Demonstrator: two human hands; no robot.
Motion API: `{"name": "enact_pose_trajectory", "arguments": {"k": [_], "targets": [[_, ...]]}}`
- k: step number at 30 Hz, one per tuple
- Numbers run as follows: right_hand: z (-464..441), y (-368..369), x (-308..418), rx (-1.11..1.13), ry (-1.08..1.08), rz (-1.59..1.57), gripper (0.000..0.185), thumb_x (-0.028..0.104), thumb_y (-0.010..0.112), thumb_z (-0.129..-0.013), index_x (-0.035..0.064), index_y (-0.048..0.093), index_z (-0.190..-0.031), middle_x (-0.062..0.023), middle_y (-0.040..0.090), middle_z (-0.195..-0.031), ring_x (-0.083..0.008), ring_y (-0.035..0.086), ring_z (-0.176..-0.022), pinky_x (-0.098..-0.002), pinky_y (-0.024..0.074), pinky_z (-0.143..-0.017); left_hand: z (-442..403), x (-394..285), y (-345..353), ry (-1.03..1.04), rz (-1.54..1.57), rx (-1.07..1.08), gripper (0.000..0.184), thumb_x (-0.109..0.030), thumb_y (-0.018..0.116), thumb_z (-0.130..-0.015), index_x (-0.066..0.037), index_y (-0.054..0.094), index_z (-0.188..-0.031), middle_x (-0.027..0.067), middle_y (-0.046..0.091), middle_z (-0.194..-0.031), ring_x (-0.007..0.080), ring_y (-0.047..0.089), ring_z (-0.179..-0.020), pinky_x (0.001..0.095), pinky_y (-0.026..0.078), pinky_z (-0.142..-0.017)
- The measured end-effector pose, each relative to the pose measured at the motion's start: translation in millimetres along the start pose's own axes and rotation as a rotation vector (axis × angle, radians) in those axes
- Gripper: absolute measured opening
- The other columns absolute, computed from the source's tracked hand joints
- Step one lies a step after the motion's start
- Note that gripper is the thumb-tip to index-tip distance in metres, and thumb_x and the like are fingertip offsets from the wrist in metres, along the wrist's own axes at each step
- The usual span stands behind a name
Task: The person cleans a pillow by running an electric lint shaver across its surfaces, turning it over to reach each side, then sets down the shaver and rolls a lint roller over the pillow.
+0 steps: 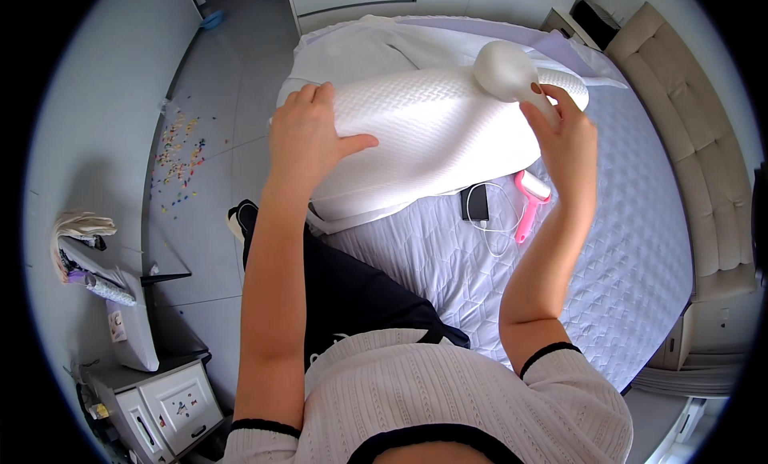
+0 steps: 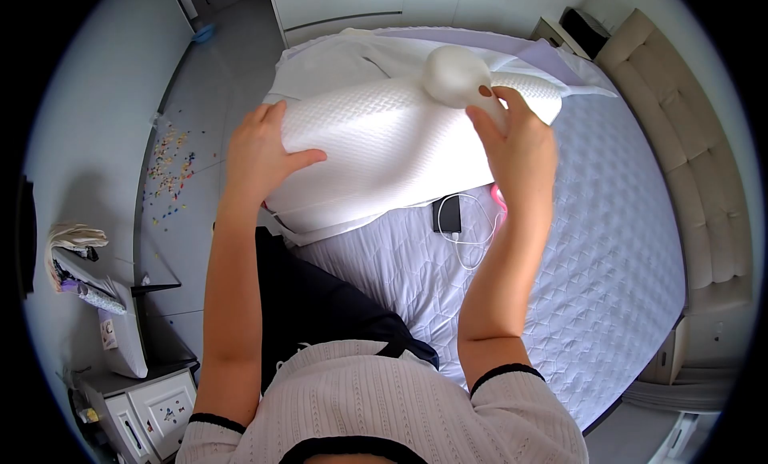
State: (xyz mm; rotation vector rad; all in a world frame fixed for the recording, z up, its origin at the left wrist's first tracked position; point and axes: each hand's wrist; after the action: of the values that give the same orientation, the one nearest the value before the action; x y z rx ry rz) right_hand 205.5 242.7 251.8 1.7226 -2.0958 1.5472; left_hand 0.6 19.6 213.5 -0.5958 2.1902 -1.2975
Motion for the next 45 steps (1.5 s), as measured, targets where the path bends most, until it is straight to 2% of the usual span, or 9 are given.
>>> {"name": "enact_pose_trajectory", "arguments": {"k": [7,13,15,21,29,35,37,41,45], "targets": [[40,34,49,0.072,-0.389,-0.159,0.039,0.014,0.075,-0.079,0.0104,0.065,-0.116,-0.0156,0.068,-0.091,-0.0354,0.068,-0.074,-0.0432,0.0535,-0.067,0,3,1,-0.002,0.035,0.000,0.088,-0.043,0.091,-0.059,0.006,0.060,-0.125,0.0178,0.065,-0.119,0.0337,0.062,-0.110,0.0403,0.050,-0.094],[47,34,46,0.068,-0.360,-0.218,0.044,0.010,0.076,-0.078,0.0072,0.063,-0.120,-0.0164,0.067,-0.089,-0.0358,0.067,-0.076,-0.0428,0.0531,-0.068,3,2,-4,-0.023,0.011,0.026,0.088,-0.044,0.090,-0.059,0.006,0.060,-0.126,0.0178,0.065,-0.120,0.0342,0.062,-0.112,0.0409,0.050,-0.095],[43,29,31,0.011,-0.255,-0.222,0.044,0.006,0.075,-0.080,0.0023,0.063,-0.122,-0.0200,0.070,-0.104,-0.0359,0.070,-0.088,-0.0410,0.0552,-0.077,3,3,-2,0.008,0.000,-0.007,0.089,-0.045,0.090,-0.059,0.005,0.060,-0.125,0.0175,0.065,-0.121,0.0339,0.061,-0.112,0.0409,0.050,-0.095],[46,26,6,-0.060,0.113,-0.271,0.042,0.005,0.074,-0.083,-0.0048,0.061,-0.122,-0.0218,0.070,-0.106,-0.0324,0.071,-0.092,-0.0382,0.0558,-0.078,0,4,1,0.007,-0.012,-0.001,0.089,-0.046,0.089,-0.059,0.005,0.060,-0.126,0.0170,0.065,-0.121,0.0331,0.062,-0.112,0.0407,0.050,-0.095],[80,60,49,0.064,-0.324,-0.361,0.054,0.009,0.077,-0.079,0.0010,0.057,-0.129,-0.0185,0.067,-0.102,-0.0358,0.068,-0.080,-0.0425,0.0548,-0.070,-1,12,10,0.106,0.023,-0.140,0.080,-0.047,0.090,-0.056,0.002,0.065,-0.113,0.0130,0.067,-0.102,0.0301,0.065,-0.098,0.0412,0.052,-0.082],[85,57,45,0.143,-0.233,-0.371,0.053,0.011,0.077,-0.079,0.0022,0.058,-0.128,-0.0160,0.065,-0.098,-0.0335,0.067,-0.075,-0.0406,0.0544,-0.065,0,8,3,0.053,0.060,-0.057,0.084,-0.042,0.091,-0.058,0.004,0.062,-0.122,0.0158,0.065,-0.113,0.0332,0.063,-0.105,0.0410,0.051,-0.089],[77,62,16,-0.021,-0.242,-0.411,0.051,0.007,0.076,-0.080,0.0004,0.058,-0.127,-0.0159,0.068,-0.105,-0.0310,0.068,-0.078,-0.0383,0.0552,-0.069,1,6,-2,0.014,0.059,0.000,0.088,-0.040,0.091,-0.058,0.005,0.059,-0.127,0.0176,0.064,-0.118,0.0350,0.061,-0.110,0.0414,0.050,-0.094],[55,31,-11,-0.100,0.028,-0.306,0.044,0.005,0.072,-0.086,-0.0025,0.058,-0.127,-0.0160,0.072,-0.106,-0.0214,0.070,-0.083,-0.0331,0.0545,-0.074,0,5,-3,0.019,0.024,0.009,0.091,-0.044,0.090,-0.059,0.007,0.059,-0.127,0.0180,0.064,-0.118,0.0351,0.061,-0.110,0.0414,0.050,-0.093],[49,25,-17,-0.159,0.186,-0.266,0.041,0.006,0.071,-0.087,-0.0023,0.058,-0.125,-0.0213,0.071,-0.102,-0.0231,0.071,-0.082,-0.0327,0.0552,-0.070,-2,6,-2,0.015,0.006,0.032,0.092,-0.046,0.090,-0.058,0.007,0.058,-0.127,0.0182,0.064,-0.119,0.0348,0.061,-0.111,0.0412,0.050,-0.093]]}}
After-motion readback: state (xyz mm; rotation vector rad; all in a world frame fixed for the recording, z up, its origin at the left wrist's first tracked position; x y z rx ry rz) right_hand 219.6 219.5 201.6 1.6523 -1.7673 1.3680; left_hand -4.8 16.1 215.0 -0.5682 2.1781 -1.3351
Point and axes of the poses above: each hand's wrist, its own z-axis away from the middle knuckle, its own y-axis out of the palm, x = y × z
